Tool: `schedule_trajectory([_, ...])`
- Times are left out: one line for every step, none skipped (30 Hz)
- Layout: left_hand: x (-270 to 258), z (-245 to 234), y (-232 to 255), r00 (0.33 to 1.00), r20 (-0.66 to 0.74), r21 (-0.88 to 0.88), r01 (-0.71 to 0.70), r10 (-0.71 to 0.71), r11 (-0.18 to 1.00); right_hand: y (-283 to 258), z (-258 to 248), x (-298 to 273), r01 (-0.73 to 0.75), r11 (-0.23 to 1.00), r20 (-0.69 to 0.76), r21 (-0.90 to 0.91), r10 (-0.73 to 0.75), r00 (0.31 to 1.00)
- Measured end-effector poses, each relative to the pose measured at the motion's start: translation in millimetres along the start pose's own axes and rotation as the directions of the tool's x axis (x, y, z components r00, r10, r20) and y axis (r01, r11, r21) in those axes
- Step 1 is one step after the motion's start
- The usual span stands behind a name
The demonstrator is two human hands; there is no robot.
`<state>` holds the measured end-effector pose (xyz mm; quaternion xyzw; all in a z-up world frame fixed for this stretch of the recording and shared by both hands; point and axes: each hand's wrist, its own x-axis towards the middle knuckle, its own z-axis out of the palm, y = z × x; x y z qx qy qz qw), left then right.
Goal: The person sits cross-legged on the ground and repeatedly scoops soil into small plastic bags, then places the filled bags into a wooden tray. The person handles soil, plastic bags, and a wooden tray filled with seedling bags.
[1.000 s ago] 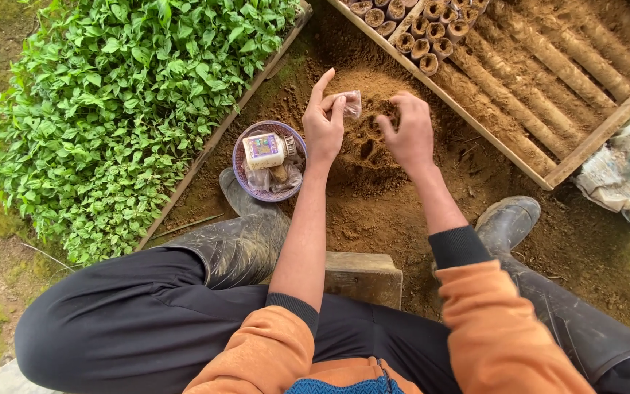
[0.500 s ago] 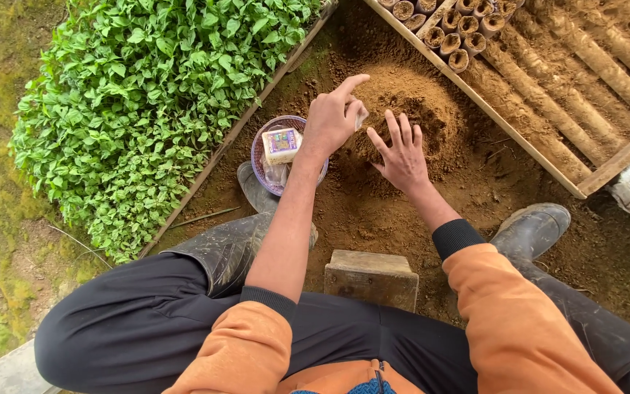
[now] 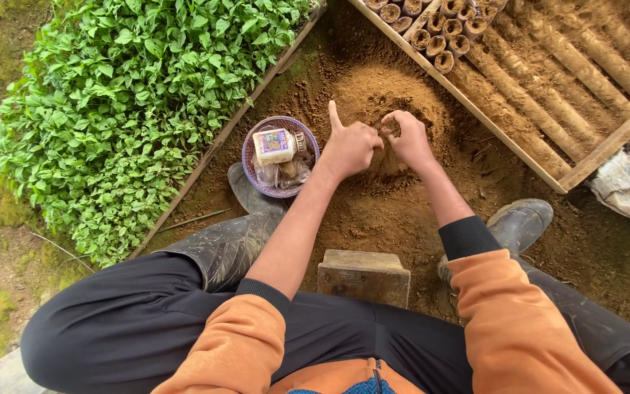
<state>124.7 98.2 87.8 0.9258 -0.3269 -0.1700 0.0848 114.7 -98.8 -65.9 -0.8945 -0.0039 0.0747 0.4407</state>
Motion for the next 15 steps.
schedule_trajectory([0, 11, 4, 1.0, -0.005, -0.002, -0.003, 0.003, 1.0, -6, -9, -2, 0.001, 1.0, -0.002, -0.006, -0.001, 1.0])
schedule_trajectory([0, 23, 7, 0.998, -0.057, 0.062, -0.038, 0.041, 0.997, -12, -18, -4, -0.108, 0.994, -0.003, 0.031, 0.108, 0.994])
schedule_trajectory([0, 34, 11, 0.991, -0.106, 0.127, -0.069, 0.082, 0.989, -18, -26, -7, -0.215, 0.974, 0.0, 0.068, 0.215, 0.977])
schedule_trajectory([3, 43, 12, 0.99, -0.111, 0.128, -0.069, 0.083, 0.989, -48, -46, -13, -0.212, 0.975, -0.003, 0.066, 0.213, 0.977])
schedule_trajectory([5, 51, 14, 0.981, -0.163, 0.142, -0.086, 0.109, 0.986, -78, -66, -19, -0.249, 0.964, 0.063, 0.087, 0.245, 0.968])
schedule_trajectory([9, 60, 15, 0.967, -0.216, 0.159, -0.102, 0.135, 0.982, -108, -86, -24, -0.286, 0.952, 0.126, 0.107, 0.272, 0.954])
schedule_trajectory([9, 55, 16, 0.966, -0.221, 0.16, -0.102, 0.137, 0.982, -109, -88, -23, -0.282, 0.954, 0.122, 0.104, 0.269, 0.955])
schedule_trajectory([8, 53, 18, 0.964, -0.227, 0.164, -0.099, 0.135, 0.981, -111, -89, -23, -0.249, 0.966, 0.154, 0.071, 0.236, 0.959])
schedule_trajectory([7, 50, 19, 0.963, -0.233, 0.168, -0.095, 0.133, 0.981, -112, -90, -24, -0.214, 0.976, 0.188, 0.039, 0.204, 0.961])
schedule_trajectory([10, 53, 18, 0.962, -0.237, 0.168, -0.095, 0.134, 0.981, -117, -93, -24, -0.212, 0.977, 0.186, 0.037, 0.202, 0.962])
schedule_trajectory([13, 57, 17, 0.97, -0.211, 0.177, -0.081, 0.118, 0.981, -122, -96, -24, -0.188, 0.982, 0.221, 0.004, 0.182, 0.958])
schedule_trajectory([14, 61, 15, 0.978, -0.183, 0.186, -0.065, 0.1, 0.98, -129, -97, -25, -0.161, 0.987, 0.259, -0.026, 0.163, 0.952])
schedule_trajectory([14, 56, 17, 0.978, -0.185, 0.187, -0.063, 0.098, 0.98, -134, -97, -27, -0.159, 0.987, 0.26, -0.027, 0.16, 0.952])
schedule_trajectory([15, 51, 19, 0.982, -0.17, 0.163, -0.049, 0.077, 0.985, -138, -98, -28, -0.152, 0.988, 0.261, -0.038, 0.156, 0.953])
schedule_trajectory([16, 46, 21, 0.986, -0.154, 0.139, -0.035, 0.056, 0.99, -143, -98, -29, -0.145, 0.988, 0.261, -0.05, 0.153, 0.953])
